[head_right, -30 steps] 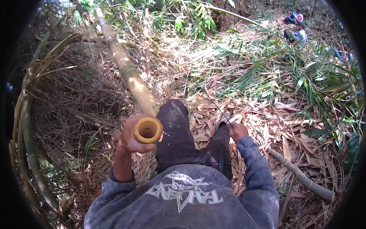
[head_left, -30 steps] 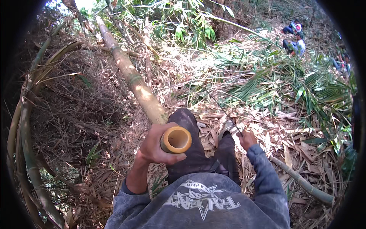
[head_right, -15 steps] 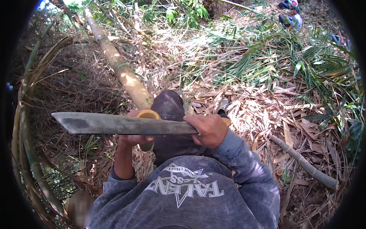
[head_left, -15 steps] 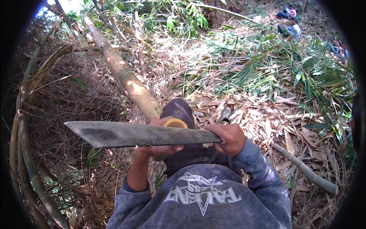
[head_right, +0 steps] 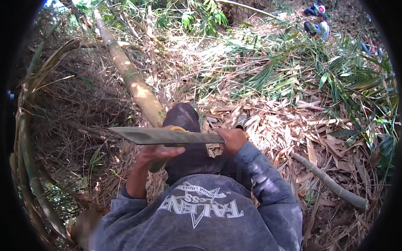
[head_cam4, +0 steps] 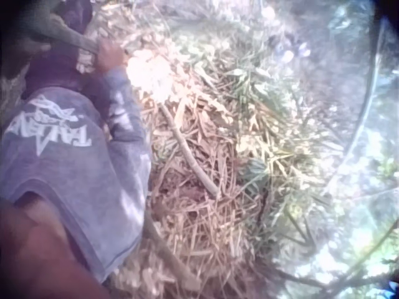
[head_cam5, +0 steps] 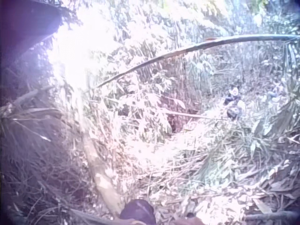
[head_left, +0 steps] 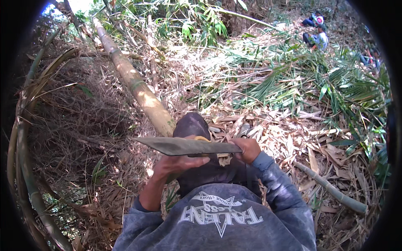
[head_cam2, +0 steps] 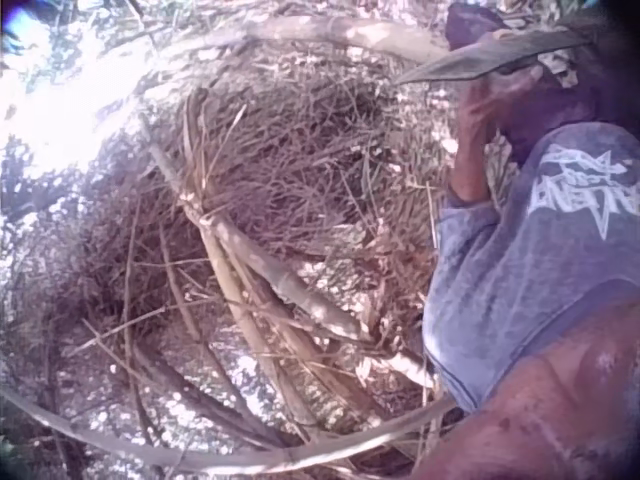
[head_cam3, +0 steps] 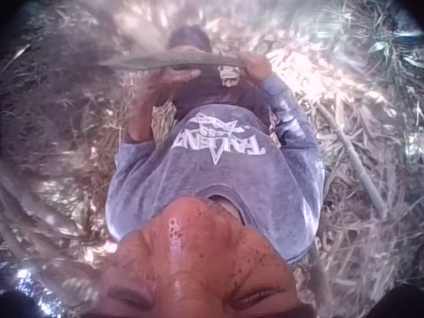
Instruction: The person uses a machete to cut a section from a bamboo stalk in a forest. They then use the machete to scrape and clean the outer surface of the cut bamboo piece.
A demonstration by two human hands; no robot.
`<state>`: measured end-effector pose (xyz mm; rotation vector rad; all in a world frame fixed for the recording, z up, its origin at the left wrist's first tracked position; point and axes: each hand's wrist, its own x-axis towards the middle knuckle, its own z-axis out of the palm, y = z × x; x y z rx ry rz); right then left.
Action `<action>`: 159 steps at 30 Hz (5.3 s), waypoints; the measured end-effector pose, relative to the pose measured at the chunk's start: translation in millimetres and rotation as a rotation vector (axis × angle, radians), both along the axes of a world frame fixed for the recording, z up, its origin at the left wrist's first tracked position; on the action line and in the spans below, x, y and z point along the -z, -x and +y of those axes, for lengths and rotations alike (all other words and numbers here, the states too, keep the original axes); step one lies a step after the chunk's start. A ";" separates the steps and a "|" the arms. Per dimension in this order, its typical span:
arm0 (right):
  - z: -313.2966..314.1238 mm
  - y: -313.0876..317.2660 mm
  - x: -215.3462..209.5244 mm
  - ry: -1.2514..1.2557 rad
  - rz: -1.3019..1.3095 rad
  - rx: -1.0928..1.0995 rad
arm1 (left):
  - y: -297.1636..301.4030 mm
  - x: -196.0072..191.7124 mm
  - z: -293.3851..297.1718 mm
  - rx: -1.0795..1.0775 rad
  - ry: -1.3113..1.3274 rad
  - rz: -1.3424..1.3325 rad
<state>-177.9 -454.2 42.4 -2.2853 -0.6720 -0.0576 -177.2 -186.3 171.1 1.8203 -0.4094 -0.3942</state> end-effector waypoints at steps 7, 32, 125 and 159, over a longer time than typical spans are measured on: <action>-76.4 16.2 97.7 0.319 0.589 0.583 | -6.5 -49.1 35.6 0.112 0.082 0.037; -16.8 -7.9 -16.2 0.158 0.135 0.234 | -1.1 -39.0 19.0 0.387 0.525 0.038; 56.4 13.8 -59.1 -0.804 0.800 0.336 | -66.3 -5.2 0.0 -0.290 0.957 0.223; 4.4 -24.1 -19.2 -1.317 1.041 0.351 | -57.9 18.9 43.1 -0.436 0.173 -0.203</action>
